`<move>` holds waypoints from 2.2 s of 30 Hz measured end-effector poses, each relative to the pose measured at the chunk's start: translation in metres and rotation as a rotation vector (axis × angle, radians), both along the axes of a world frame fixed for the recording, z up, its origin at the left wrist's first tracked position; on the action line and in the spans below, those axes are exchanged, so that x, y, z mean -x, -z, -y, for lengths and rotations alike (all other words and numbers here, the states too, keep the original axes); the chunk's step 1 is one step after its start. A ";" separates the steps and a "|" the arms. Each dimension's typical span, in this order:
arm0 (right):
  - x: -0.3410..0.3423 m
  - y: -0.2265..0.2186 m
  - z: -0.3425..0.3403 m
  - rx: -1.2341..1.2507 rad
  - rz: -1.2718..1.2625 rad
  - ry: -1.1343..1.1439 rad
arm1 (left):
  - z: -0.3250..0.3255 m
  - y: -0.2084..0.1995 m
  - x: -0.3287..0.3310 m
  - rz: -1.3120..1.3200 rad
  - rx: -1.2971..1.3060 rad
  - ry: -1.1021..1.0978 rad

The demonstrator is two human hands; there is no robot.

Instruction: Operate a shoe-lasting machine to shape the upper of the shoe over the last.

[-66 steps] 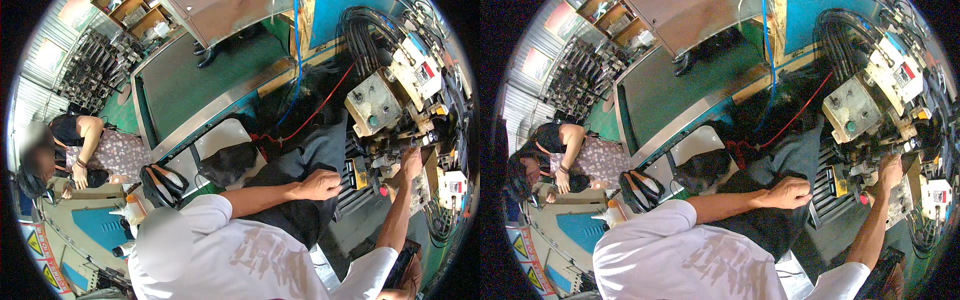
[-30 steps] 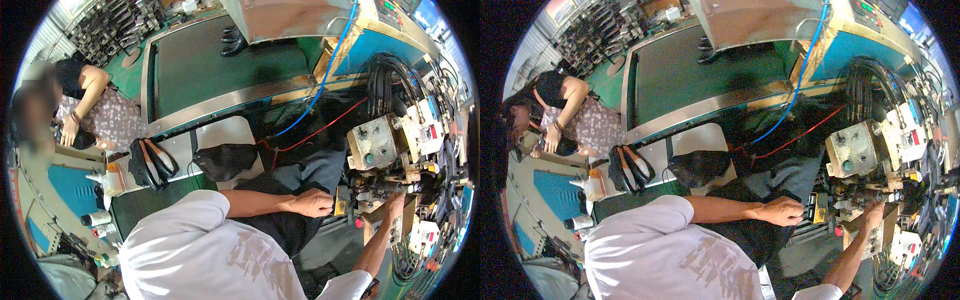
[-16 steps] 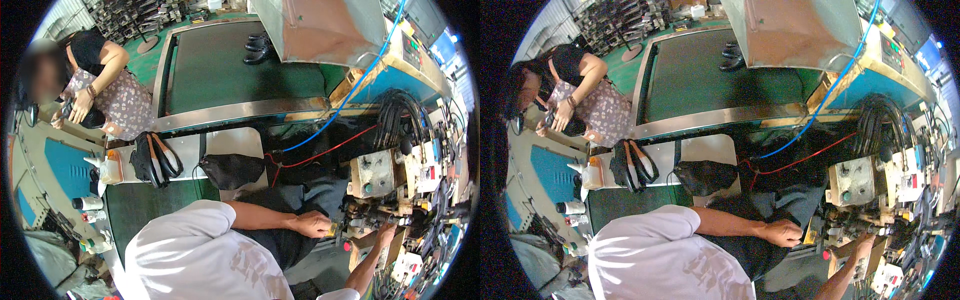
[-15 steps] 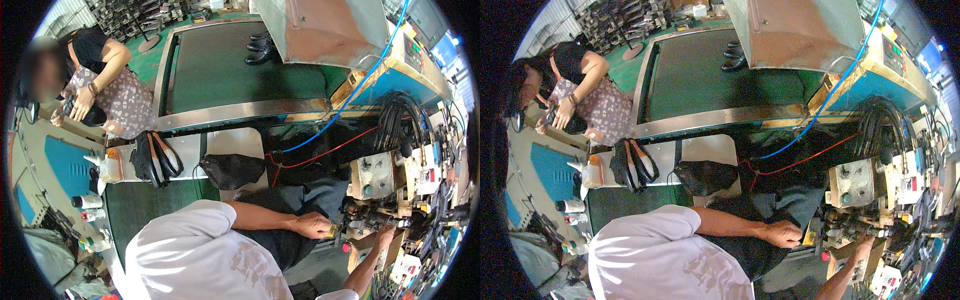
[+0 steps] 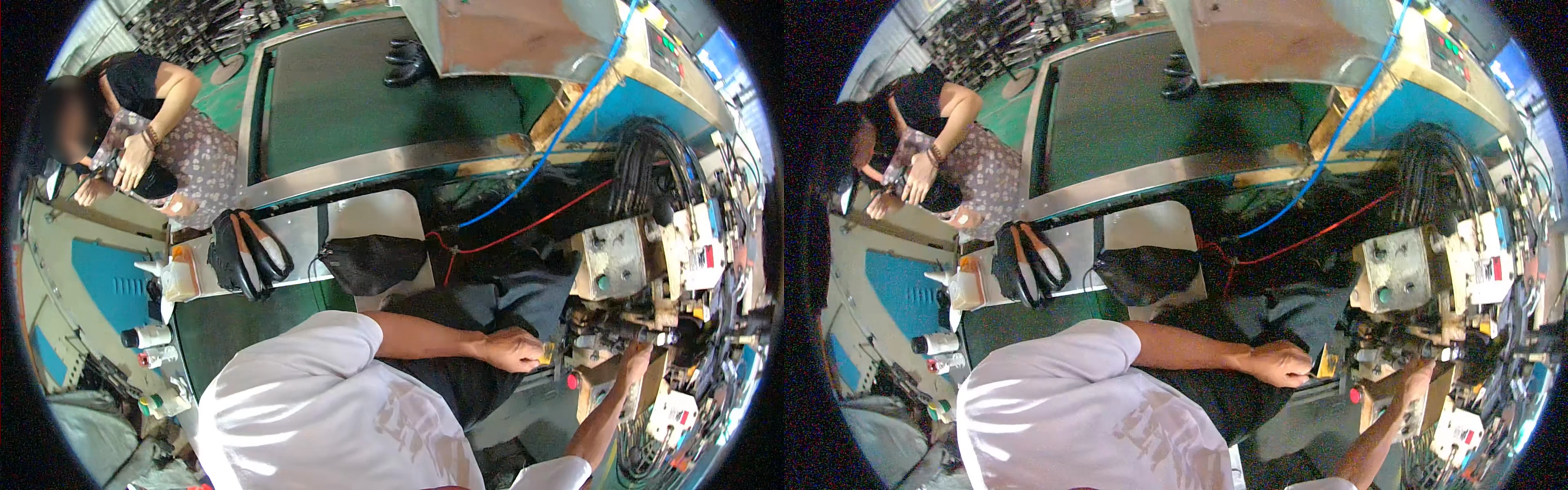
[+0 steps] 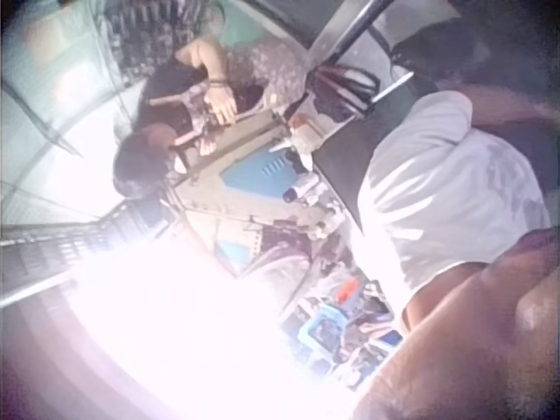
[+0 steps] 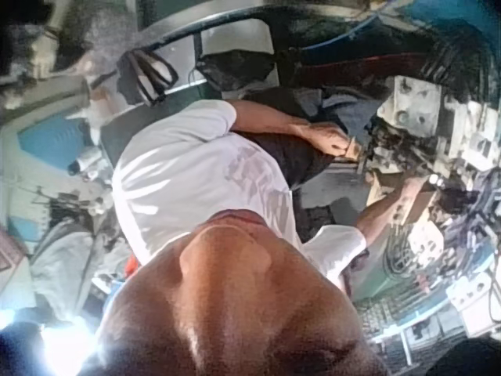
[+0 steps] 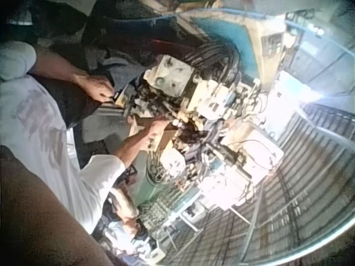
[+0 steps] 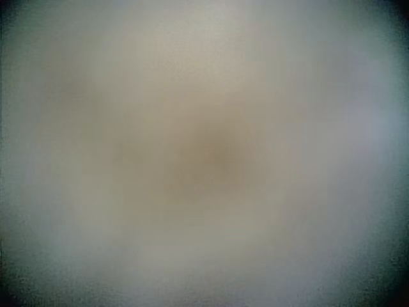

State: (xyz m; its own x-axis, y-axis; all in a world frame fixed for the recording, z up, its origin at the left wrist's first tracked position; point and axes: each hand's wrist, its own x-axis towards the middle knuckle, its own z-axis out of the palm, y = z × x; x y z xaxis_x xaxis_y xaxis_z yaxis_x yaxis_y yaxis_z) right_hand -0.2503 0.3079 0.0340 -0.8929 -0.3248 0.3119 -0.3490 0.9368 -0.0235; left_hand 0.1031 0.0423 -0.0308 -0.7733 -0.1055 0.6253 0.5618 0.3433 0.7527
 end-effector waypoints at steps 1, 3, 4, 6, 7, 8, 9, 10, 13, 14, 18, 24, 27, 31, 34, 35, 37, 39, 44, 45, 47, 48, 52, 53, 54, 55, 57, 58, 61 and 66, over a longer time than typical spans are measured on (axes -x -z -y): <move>0.000 -0.002 -0.007 -0.015 -0.069 -0.028 | -0.004 0.001 0.000 0.003 0.006 0.011; 0.000 -0.006 -0.018 -0.068 -0.077 0.031 | -0.008 0.000 0.003 -0.028 0.024 0.021; -0.003 -0.003 -0.023 -0.118 -0.080 0.074 | -0.010 -0.001 0.001 -0.022 0.045 0.009; -0.002 -0.006 -0.021 -0.130 -0.031 0.116 | -0.009 -0.006 0.001 -0.022 0.040 0.002; -0.003 -0.008 -0.016 -0.141 0.017 0.144 | -0.006 0.002 0.000 -0.011 0.050 -0.022; -0.005 -0.013 -0.022 -0.161 0.062 0.189 | -0.005 0.003 0.000 -0.042 0.027 -0.029; -0.006 -0.009 -0.019 -0.165 -0.020 0.168 | -0.001 0.004 0.001 -0.072 0.003 -0.034; -0.004 -0.007 -0.020 -0.133 -0.067 0.192 | -0.002 0.000 -0.002 -0.038 -0.008 -0.037; -0.017 -0.009 0.015 -0.086 0.003 0.205 | 0.009 -0.004 -0.007 0.040 0.021 -0.073; -0.020 -0.011 0.011 -0.084 0.007 0.214 | 0.007 -0.005 -0.006 0.012 0.042 -0.081; -0.011 -0.013 -0.017 -0.021 -0.046 0.090 | -0.003 -0.004 -0.002 -0.011 0.052 -0.055; 0.001 0.004 -0.042 0.011 -0.146 0.010 | -0.006 -0.008 -0.004 0.047 0.030 0.001; 0.000 0.005 -0.030 -0.009 -0.209 0.045 | -0.009 -0.005 -0.002 0.029 0.075 -0.013; -0.011 0.003 -0.001 -0.032 -0.075 0.123 | -0.004 0.000 -0.004 0.003 0.124 -0.073; -0.001 0.007 -0.045 -0.059 -0.288 0.046 | -0.009 -0.002 0.001 -0.015 0.093 -0.036; -0.007 0.007 0.003 -0.095 -0.060 0.155 | -0.001 0.010 -0.003 0.032 0.113 -0.100; 0.000 0.007 -0.005 -0.155 0.062 0.148 | -0.005 0.007 -0.001 -0.003 0.087 -0.079; 0.008 0.015 -0.036 -0.140 -0.192 0.049 | -0.012 -0.001 0.000 0.033 0.073 -0.028; 0.040 0.036 -0.040 -0.062 -0.057 0.042 | -0.003 0.003 0.001 0.011 0.052 -0.058; 0.052 0.038 -0.073 -0.076 -0.085 0.063 | -0.006 -0.002 0.004 -0.018 0.037 -0.038; 0.060 0.030 -0.108 -0.047 -0.361 -0.070 | -0.010 -0.007 0.007 -0.034 0.025 -0.003; 0.059 0.030 -0.094 0.024 -0.059 0.038 | -0.006 -0.004 0.005 -0.026 0.032 -0.024; 0.040 0.013 -0.075 0.005 -0.101 0.039 | -0.010 -0.003 0.005 -0.010 0.057 -0.002; 0.039 0.014 -0.065 0.009 -0.102 0.026 | -0.009 0.001 0.005 -0.009 0.060 -0.002; 0.034 0.018 -0.046 -0.025 -0.084 -0.005 | -0.007 0.006 0.005 -0.024 0.054 -0.025; 0.033 0.017 -0.044 -0.064 -0.080 -0.010 | -0.007 0.006 0.005 -0.029 0.055 -0.025; 0.029 0.014 -0.044 -0.102 -0.084 0.027 | -0.006 0.006 0.003 -0.002 0.061 -0.042; 0.025 0.015 -0.038 -0.064 -0.034 0.043 | -0.004 0.008 0.003 0.031 0.061 -0.056; 0.027 0.019 -0.034 0.007 0.063 0.066 | -0.002 0.009 0.002 0.031 0.037 -0.058; 0.057 0.026 -0.104 0.133 -0.167 -0.045 | -0.016 0.003 0.010 -0.030 0.007 0.028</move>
